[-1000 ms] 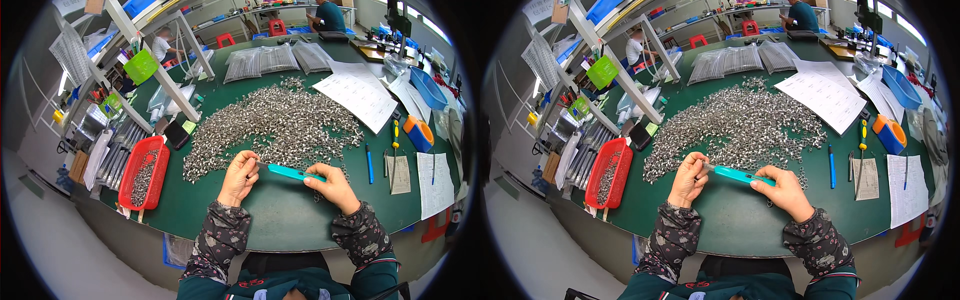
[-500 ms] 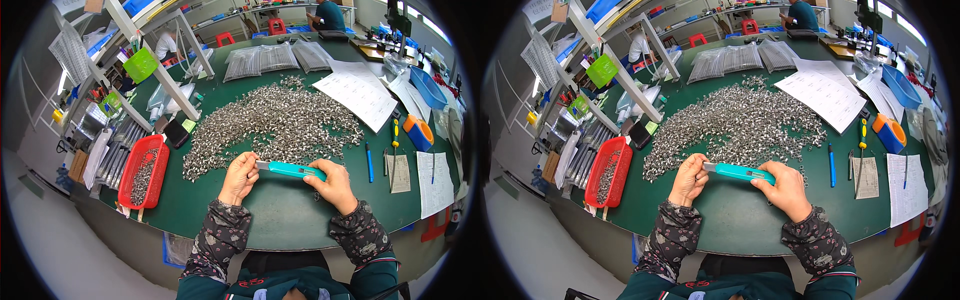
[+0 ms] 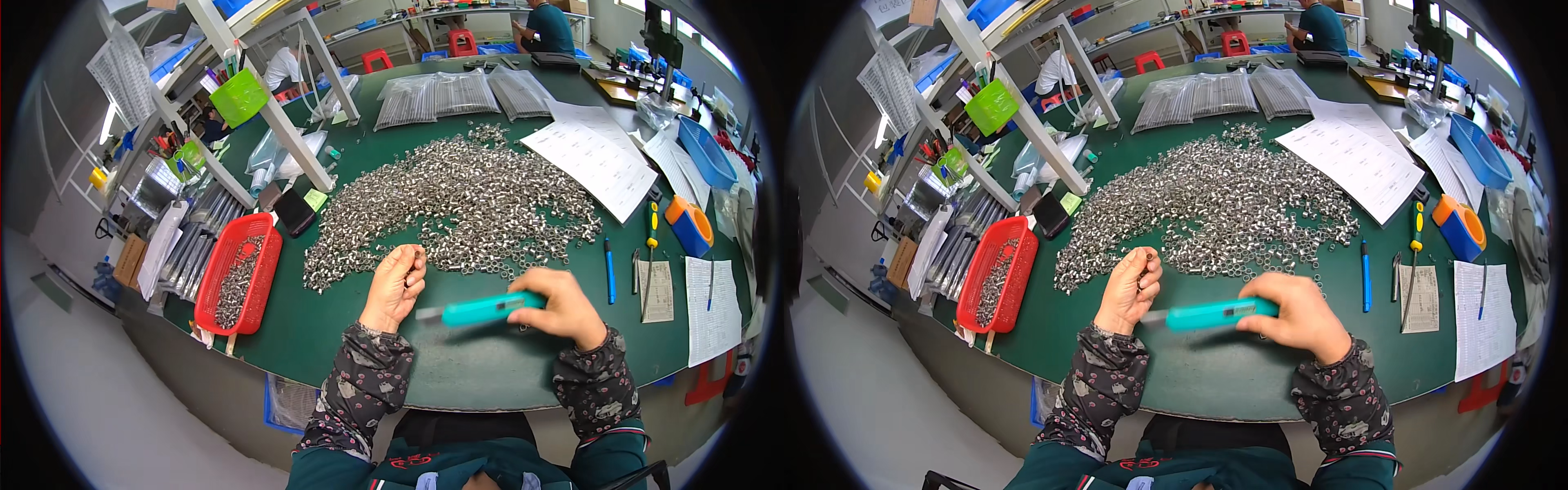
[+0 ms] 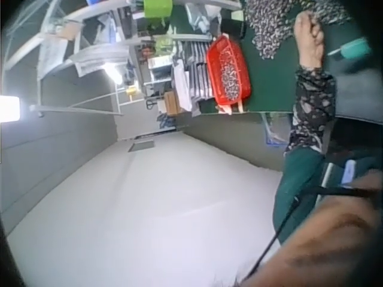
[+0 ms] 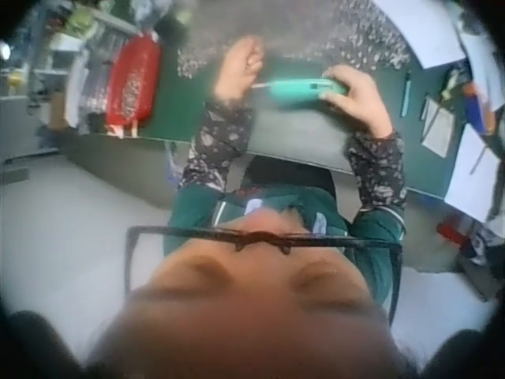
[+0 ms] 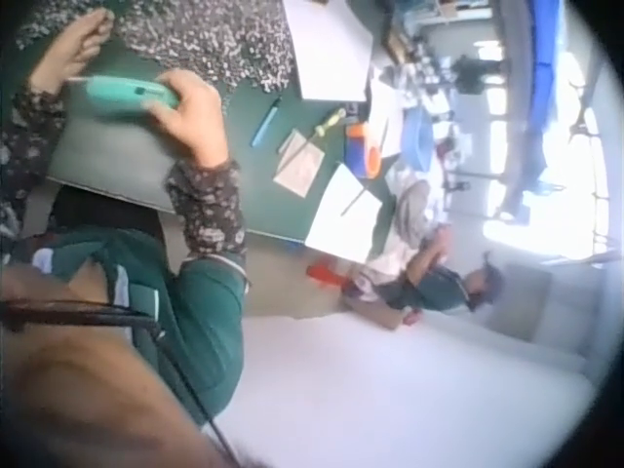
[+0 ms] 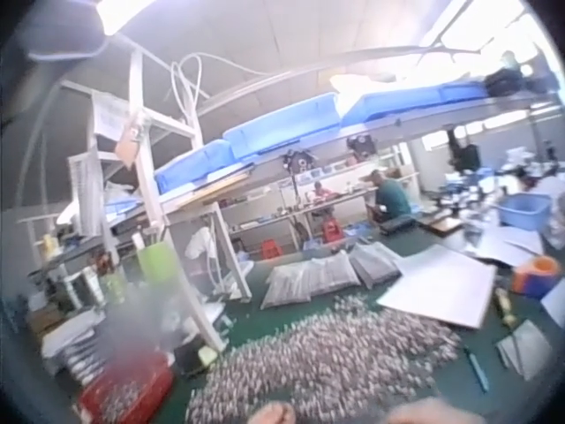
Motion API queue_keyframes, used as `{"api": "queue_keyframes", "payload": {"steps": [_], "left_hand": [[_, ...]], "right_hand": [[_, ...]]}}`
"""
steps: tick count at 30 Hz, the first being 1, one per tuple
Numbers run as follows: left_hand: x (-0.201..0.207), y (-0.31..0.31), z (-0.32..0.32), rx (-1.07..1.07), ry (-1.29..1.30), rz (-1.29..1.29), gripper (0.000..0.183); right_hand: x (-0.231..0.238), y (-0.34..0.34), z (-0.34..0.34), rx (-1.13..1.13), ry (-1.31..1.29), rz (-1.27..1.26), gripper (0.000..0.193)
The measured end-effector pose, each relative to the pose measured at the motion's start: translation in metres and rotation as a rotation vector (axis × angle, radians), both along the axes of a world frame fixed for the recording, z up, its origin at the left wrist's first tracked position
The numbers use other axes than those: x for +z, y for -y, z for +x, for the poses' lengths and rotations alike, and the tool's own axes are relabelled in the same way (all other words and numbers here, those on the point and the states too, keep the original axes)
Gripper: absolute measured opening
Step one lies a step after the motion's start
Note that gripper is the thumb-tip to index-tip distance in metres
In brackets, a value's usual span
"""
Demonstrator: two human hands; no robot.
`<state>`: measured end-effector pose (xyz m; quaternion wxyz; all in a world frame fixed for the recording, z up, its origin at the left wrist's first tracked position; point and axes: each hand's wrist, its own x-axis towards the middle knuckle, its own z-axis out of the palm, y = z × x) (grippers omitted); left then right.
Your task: Inspecting and deburring small metal parts using a utility knife.
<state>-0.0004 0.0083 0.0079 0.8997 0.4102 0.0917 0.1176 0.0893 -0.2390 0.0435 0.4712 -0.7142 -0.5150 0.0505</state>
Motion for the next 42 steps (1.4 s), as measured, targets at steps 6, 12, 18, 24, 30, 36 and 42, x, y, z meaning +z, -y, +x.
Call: {"api": "queue_keyframes", "payload": {"steps": [6, 12, 18, 24, 30, 36, 42], "left_hand": [[-0.001, -0.003, -0.001, -0.012, 0.024, 0.0, 0.017], [0.006, 0.002, -0.001, 0.038, -0.001, -0.006, 0.016], [-0.001, 0.001, 0.0, 0.001, 0.004, 0.042, 0.017], [0.004, 0.004, -0.001, 0.022, -0.036, 0.025, 0.017], [0.001, 0.004, -0.001, -0.005, -0.005, 0.055, 0.011], [0.001, 0.007, 0.0, -0.016, 0.007, 0.077, 0.009], [-0.003, 0.004, -0.001, -0.015, 0.017, 0.182, 0.011]], "right_hand": [[0.005, 0.0, -0.001, 0.1, -0.067, -0.1, 0.028], [-0.004, -0.002, -0.001, 0.048, 0.052, -0.24, 0.027], [-0.005, -0.004, 0.001, -0.083, -0.1, -0.074, 0.027], [-0.011, -0.006, -0.002, -0.262, -0.236, -0.048, 0.029], [-0.009, -0.007, -0.004, -0.323, -0.247, -0.155, 0.034], [-0.022, -0.009, -0.002, -0.301, -0.276, -0.142, 0.034], [-0.017, -0.013, -0.012, -0.41, 0.078, 0.033, 0.027]]}}
